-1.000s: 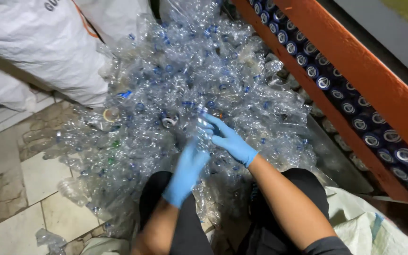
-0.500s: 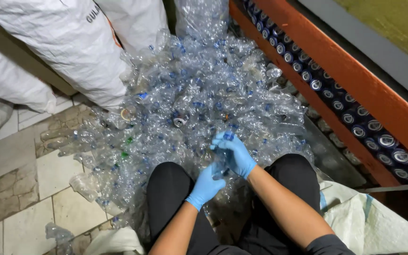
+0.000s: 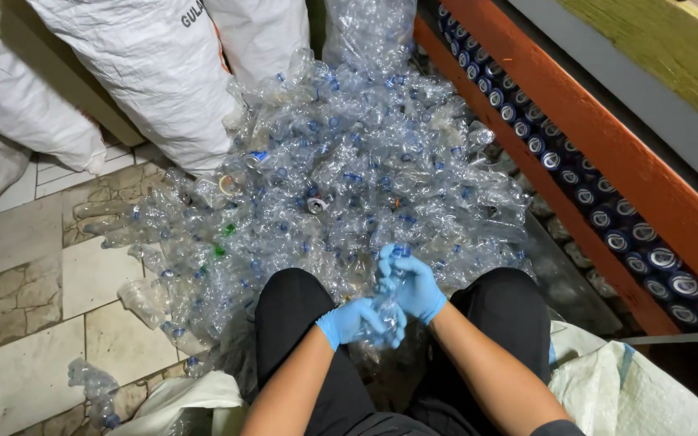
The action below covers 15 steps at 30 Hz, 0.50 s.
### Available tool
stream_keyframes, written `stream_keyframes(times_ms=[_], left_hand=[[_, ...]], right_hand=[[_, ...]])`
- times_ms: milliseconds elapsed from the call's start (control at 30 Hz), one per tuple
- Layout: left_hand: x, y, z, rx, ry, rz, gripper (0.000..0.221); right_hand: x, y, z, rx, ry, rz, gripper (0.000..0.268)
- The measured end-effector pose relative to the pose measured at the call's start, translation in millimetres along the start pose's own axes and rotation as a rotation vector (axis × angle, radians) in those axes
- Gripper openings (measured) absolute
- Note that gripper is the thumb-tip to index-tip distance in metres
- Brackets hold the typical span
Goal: The person sits on the floor and crushes empty plastic water bottles by hand. They pick up bottles from a large pile, squeeze them flat, and place them into a white sack.
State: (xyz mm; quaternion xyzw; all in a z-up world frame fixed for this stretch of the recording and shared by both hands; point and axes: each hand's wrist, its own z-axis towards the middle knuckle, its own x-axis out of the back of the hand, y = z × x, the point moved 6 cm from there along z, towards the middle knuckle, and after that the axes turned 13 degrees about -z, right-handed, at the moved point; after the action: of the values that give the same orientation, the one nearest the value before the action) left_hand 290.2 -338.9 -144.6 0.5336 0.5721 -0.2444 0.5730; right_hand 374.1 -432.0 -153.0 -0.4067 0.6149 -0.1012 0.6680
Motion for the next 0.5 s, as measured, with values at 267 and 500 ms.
stream_keyframes(times_ms=[267,500], left_hand=[[1.0,48.4,0.7,-0.845,0.655,1.212,0.085],[16.7,53.5,16.2,-0.343,0.948,1.594,0.081]], right_hand=[[51.4,-49.5,10.8,0.222,0.83,-0.231,0.021],[44.0,-45.8,10.4,0.358,0.972,-0.113,0.013]])
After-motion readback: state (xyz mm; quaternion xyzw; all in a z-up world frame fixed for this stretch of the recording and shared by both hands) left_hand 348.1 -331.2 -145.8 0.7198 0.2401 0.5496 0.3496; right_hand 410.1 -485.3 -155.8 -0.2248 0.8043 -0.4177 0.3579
